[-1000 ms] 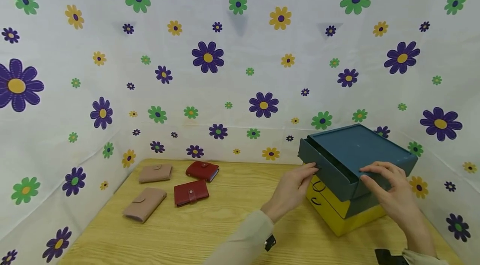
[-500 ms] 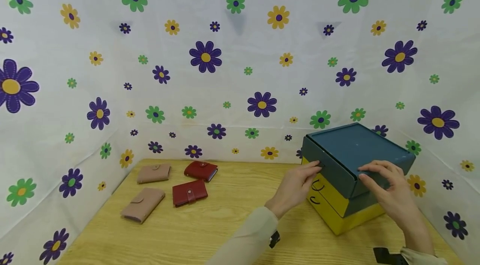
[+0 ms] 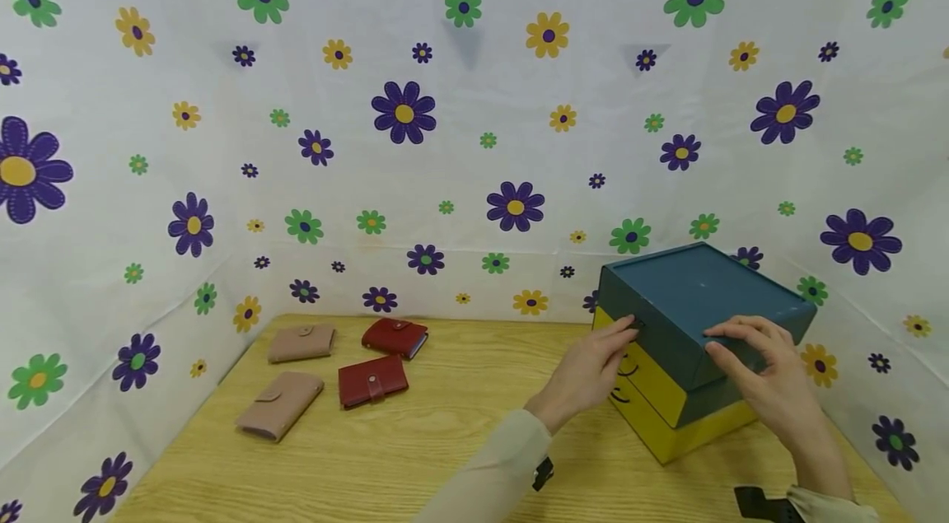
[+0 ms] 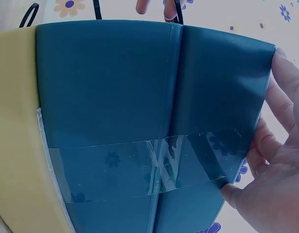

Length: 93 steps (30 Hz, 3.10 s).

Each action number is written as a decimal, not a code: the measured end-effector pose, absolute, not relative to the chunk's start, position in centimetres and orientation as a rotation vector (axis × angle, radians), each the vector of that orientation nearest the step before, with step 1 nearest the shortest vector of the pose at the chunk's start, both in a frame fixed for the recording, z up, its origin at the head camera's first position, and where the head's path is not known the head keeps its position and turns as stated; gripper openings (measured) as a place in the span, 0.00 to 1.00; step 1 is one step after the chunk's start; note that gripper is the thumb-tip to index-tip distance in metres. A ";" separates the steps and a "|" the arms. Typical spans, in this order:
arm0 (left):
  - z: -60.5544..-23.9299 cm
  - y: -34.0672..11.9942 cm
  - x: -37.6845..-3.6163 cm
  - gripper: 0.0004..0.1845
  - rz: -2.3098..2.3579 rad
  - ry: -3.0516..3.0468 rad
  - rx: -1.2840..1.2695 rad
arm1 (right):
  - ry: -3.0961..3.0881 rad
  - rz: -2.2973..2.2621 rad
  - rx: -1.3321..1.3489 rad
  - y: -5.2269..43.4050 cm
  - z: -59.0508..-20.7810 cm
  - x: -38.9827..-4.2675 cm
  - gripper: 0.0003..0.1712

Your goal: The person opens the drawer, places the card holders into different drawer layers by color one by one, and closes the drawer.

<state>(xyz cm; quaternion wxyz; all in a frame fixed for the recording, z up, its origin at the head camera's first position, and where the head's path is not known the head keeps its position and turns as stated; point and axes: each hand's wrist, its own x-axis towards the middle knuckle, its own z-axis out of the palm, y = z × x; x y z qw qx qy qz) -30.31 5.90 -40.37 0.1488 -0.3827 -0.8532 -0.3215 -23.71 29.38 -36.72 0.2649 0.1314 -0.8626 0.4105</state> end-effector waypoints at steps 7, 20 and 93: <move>-40.7 5.3 -30.2 0.27 -0.913 -2.501 -1.123 | -2.338 1.126 0.353 29.3 -36.5 -23.6 0.13; -42.7 4.1 -30.6 0.26 -0.921 -2.551 -0.973 | -2.320 1.118 0.339 29.0 -36.7 -23.7 0.13; -42.9 -0.3 -28.9 0.08 -0.734 -2.606 -0.877 | -2.267 1.175 0.323 28.4 -36.6 -23.7 0.13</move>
